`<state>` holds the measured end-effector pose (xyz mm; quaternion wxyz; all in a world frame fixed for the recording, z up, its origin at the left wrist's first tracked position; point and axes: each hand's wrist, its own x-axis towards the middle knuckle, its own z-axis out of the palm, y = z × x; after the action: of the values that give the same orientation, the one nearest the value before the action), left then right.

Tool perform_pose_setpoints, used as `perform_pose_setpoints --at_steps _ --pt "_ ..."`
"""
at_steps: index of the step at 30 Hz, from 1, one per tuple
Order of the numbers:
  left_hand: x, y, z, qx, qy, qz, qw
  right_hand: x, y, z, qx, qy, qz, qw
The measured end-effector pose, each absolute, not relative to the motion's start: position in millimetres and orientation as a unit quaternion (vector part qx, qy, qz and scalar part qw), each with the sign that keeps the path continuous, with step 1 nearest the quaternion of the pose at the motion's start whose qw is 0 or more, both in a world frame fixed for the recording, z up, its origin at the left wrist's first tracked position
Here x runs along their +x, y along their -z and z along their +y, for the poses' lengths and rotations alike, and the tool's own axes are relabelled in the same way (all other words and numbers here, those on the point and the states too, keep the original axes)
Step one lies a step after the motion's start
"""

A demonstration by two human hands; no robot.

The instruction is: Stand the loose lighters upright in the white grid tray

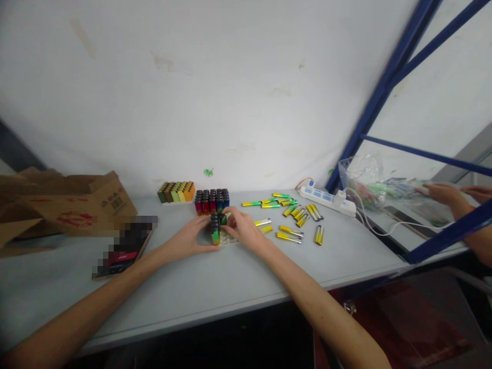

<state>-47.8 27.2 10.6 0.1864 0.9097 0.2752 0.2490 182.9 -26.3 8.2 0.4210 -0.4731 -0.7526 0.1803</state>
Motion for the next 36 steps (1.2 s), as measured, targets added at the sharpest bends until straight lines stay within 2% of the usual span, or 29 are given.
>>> perform_pose_setpoints --at_steps 4,8,11,15,19,23,27,30,36 --pt "-47.7 -10.2 28.3 0.911 -0.246 0.273 0.184 180.0 -5.3 -25.5 -0.485 -0.176 -0.756 0.403" --pt "-49.2 -9.0 28.9 0.914 -0.241 0.277 0.172 196.5 -18.4 -25.4 -0.476 -0.114 -0.768 0.413" --pt "-50.0 -9.0 28.6 0.915 -0.229 0.288 0.167 225.9 -22.1 -17.8 -0.519 -0.02 -0.747 0.415" --pt "-49.6 -10.9 27.2 0.912 -0.226 0.294 0.173 265.8 -7.6 -1.2 -0.592 0.077 -0.745 0.298" --pt "-49.4 -12.7 25.6 0.911 -0.226 0.296 0.179 281.4 7.3 9.2 -0.638 0.088 -0.742 0.186" --pt "-49.6 -13.6 24.8 0.907 -0.225 0.302 0.187 283.2 7.9 14.4 -0.637 0.075 -0.749 0.166" --pt "-49.3 -13.4 26.0 0.909 -0.226 0.299 0.183 282.7 2.8 15.3 -0.613 0.08 -0.754 0.22" --pt "-49.0 -12.8 27.1 0.912 -0.215 0.297 0.181 278.3 -3.0 11.7 -0.605 0.047 -0.73 0.315" --pt "-49.7 -11.5 28.0 0.908 -0.222 0.297 0.196 265.0 -22.0 1.7 -0.56 -0.221 -0.553 0.575"
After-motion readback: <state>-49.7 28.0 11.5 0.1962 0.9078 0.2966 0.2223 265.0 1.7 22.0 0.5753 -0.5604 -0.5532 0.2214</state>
